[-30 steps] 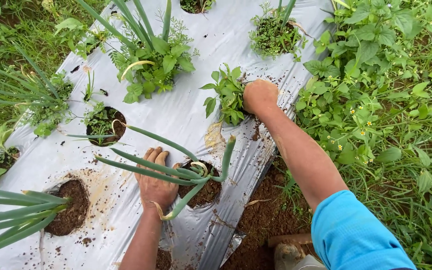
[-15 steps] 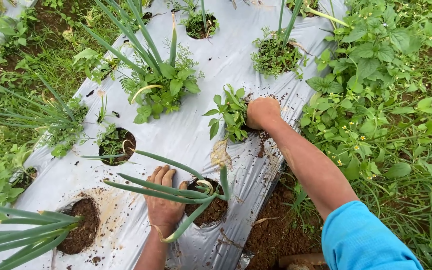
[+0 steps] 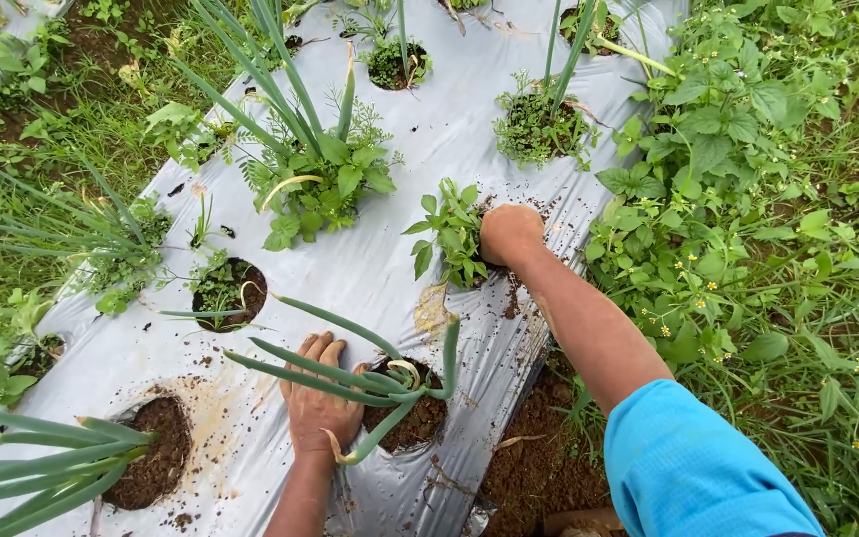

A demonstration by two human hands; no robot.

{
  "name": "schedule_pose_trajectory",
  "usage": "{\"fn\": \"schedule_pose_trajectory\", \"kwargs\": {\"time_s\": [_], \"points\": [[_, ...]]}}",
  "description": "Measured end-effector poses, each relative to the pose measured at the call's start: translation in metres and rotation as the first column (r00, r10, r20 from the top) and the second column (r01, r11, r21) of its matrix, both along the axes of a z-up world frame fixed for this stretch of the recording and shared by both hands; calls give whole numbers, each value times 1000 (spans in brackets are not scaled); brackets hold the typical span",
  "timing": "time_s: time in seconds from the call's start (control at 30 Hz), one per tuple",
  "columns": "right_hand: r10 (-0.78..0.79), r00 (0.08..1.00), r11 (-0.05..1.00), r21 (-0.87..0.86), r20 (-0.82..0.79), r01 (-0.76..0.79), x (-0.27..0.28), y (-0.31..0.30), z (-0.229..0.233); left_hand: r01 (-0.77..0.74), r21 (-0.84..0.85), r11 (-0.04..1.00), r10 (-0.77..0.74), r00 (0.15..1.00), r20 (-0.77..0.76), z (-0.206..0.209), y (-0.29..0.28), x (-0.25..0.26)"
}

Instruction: The person kneels beside a raised garden bed covered with white plastic mulch and removes weeds by hand from around the base of various plants, including onions and leafy greens. The person pulls the weeds out of the soil and discards them to the side.

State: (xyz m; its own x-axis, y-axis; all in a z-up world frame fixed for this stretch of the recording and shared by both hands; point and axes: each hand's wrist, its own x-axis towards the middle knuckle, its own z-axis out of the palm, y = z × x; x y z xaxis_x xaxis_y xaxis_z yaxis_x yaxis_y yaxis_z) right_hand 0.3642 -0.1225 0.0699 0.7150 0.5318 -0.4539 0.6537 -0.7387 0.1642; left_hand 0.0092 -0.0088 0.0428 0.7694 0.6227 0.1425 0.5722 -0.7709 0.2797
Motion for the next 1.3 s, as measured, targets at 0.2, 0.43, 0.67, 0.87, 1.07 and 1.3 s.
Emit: {"fn": "schedule_pose_trajectory", "kwargs": {"time_s": [0.2,0.43,0.67,0.87,1.07,1.3], "points": [[-113,989,982,144,-100,126,-1,-7,-7,18,58,998,-21,998,56,-2,3,-5],[-362,745,606,466,-560,645,27,-33,-49,39,216,976,-82,977,195,-35,13,-10],[-338,531,329,431,-777,840,-16,-72,9,21,263,965,-74,979,192,-40,8,-14],[-289,783,517,598,-551,612,81,-53,-145,29,231,973,-63,988,141,-38,9,-14],[-151,913,672,637,-380,377,84,-69,-155,30,216,976,-60,989,132,-39,10,-14],[36,980,770,631,-196,98,86,-77,-159,18,186,982,-45,989,143,-30,4,-13]]}}
